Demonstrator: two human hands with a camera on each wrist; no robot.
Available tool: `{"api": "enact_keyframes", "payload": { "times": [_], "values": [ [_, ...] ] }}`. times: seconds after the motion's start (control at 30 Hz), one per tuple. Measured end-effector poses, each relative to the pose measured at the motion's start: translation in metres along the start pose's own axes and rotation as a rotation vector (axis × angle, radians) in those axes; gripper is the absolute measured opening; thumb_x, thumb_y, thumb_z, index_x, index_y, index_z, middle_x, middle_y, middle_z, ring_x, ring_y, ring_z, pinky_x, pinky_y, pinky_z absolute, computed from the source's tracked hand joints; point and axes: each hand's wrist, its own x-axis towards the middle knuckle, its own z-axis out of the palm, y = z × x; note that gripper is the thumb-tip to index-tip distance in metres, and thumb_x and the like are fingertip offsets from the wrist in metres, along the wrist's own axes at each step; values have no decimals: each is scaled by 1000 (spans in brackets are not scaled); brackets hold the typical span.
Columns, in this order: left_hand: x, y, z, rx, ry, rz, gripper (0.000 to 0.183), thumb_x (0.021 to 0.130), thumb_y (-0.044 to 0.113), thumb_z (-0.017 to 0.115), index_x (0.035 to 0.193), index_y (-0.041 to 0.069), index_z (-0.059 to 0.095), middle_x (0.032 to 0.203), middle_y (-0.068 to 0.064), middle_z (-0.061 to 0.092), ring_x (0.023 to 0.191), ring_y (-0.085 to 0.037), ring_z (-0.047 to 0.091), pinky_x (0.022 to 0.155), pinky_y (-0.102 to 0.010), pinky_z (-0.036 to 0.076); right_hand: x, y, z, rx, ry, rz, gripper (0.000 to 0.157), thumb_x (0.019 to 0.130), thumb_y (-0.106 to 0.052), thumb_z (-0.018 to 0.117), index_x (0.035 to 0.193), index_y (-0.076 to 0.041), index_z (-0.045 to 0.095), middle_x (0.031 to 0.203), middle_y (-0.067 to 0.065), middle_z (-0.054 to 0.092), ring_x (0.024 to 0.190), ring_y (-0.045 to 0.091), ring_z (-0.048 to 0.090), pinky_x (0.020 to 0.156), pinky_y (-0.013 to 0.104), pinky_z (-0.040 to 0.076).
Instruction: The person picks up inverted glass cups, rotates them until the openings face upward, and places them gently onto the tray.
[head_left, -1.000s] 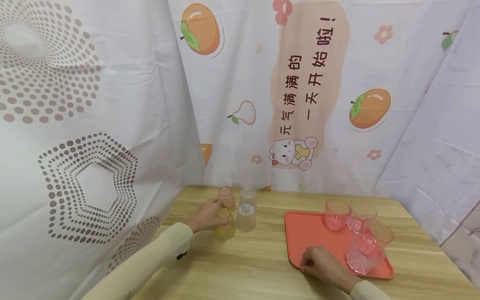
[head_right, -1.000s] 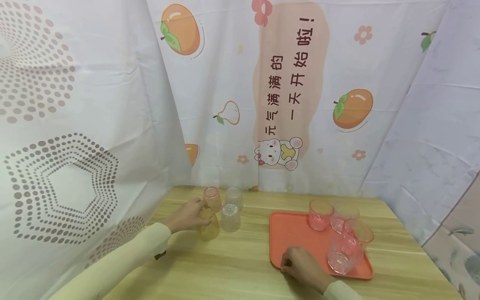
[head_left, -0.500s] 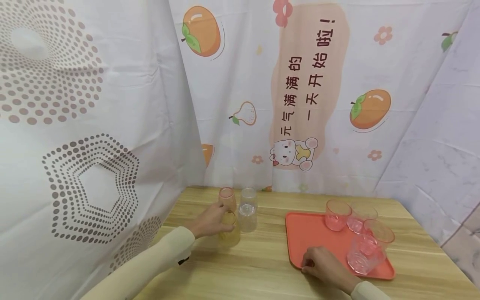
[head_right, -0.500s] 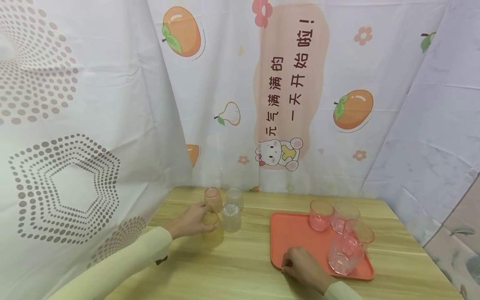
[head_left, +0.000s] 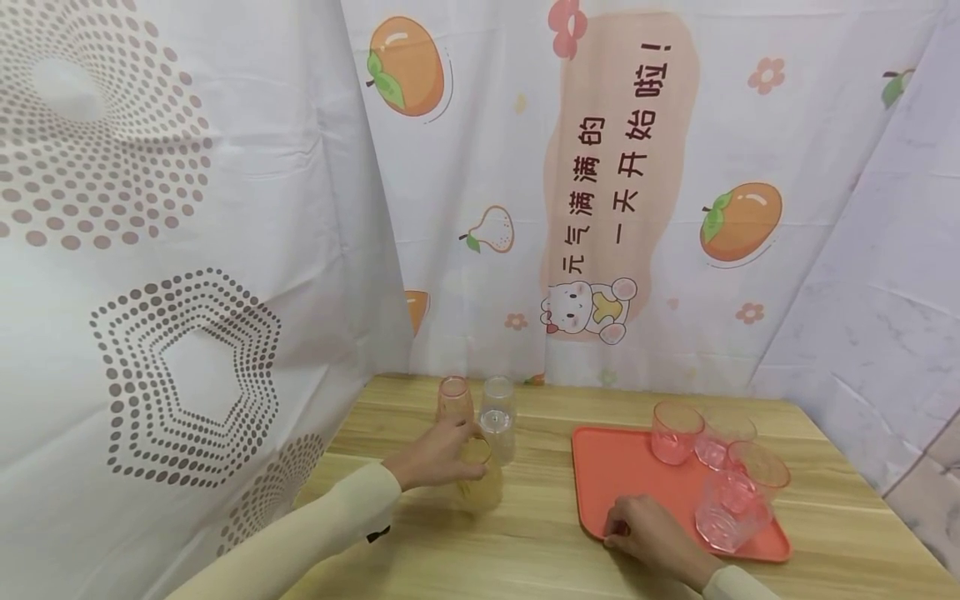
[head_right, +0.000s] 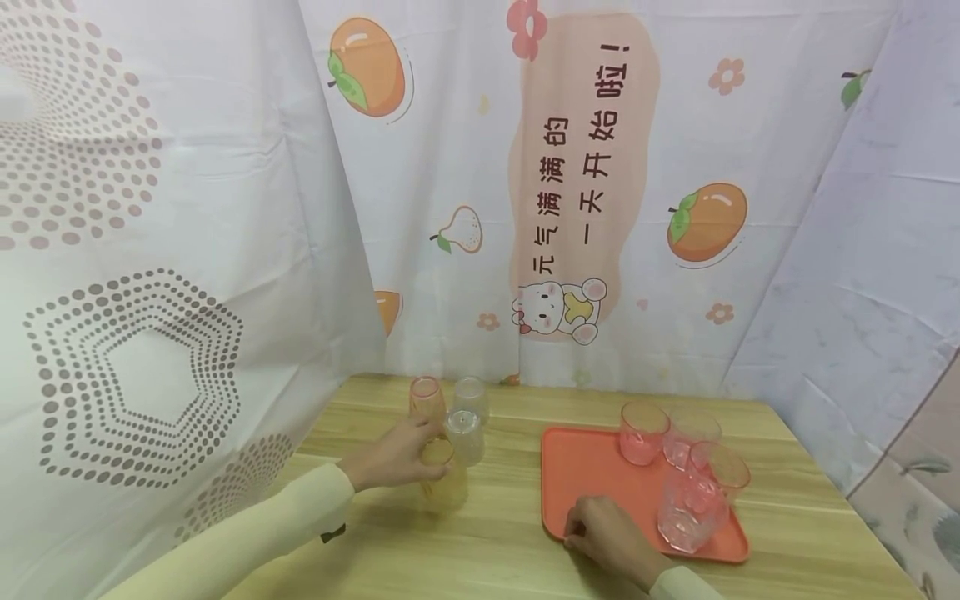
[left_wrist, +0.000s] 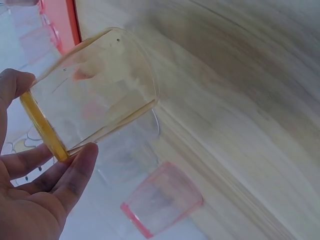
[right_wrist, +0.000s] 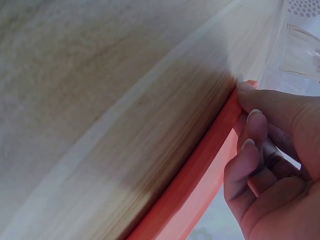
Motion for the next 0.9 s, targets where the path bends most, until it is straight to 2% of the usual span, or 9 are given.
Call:
{"api": "enact_keyframes", "payload": {
  "times": [0.27, 0.5, 0.7, 0.9],
  "values": [
    [4, 8, 10, -27, 5, 15, 55, 87, 49, 77, 124, 9, 67, 124, -5, 63, 111, -20, 62, 92, -38, 54, 0, 1, 0, -7, -12, 12, 17, 80, -12, 88, 76, -20, 74, 76, -19, 59, 69, -3, 53, 59, 23, 48],
    [8, 18, 18, -61, -11, 37, 48, 87, 45, 78, 122, 13, 68, 121, 2, 63, 109, -12, 59, 90, -32, 53, 0, 0, 2, 0, -16, 23, 17, 80, -11, 87, 76, -22, 75, 76, -21, 58, 69, -5, 52, 60, 23, 48],
    [12, 23, 23, -42, 1, 63, 46, 87, 50, 78, 118, 17, 69, 120, 3, 62, 111, -12, 56, 91, -32, 51, 0, -3, 0, 20, -20, 36, 17, 80, -10, 87, 77, -21, 74, 76, -20, 58, 69, -4, 52, 60, 23, 48],
    [14, 25, 29, -93, -1, 54, 51, 86, 53, 78, 119, 15, 68, 119, 3, 62, 107, -10, 55, 88, -29, 50, -1, -3, -1, 31, -9, 34, 16, 80, -11, 87, 77, -21, 74, 76, -19, 59, 69, -4, 52, 59, 23, 48]
  ]
}}
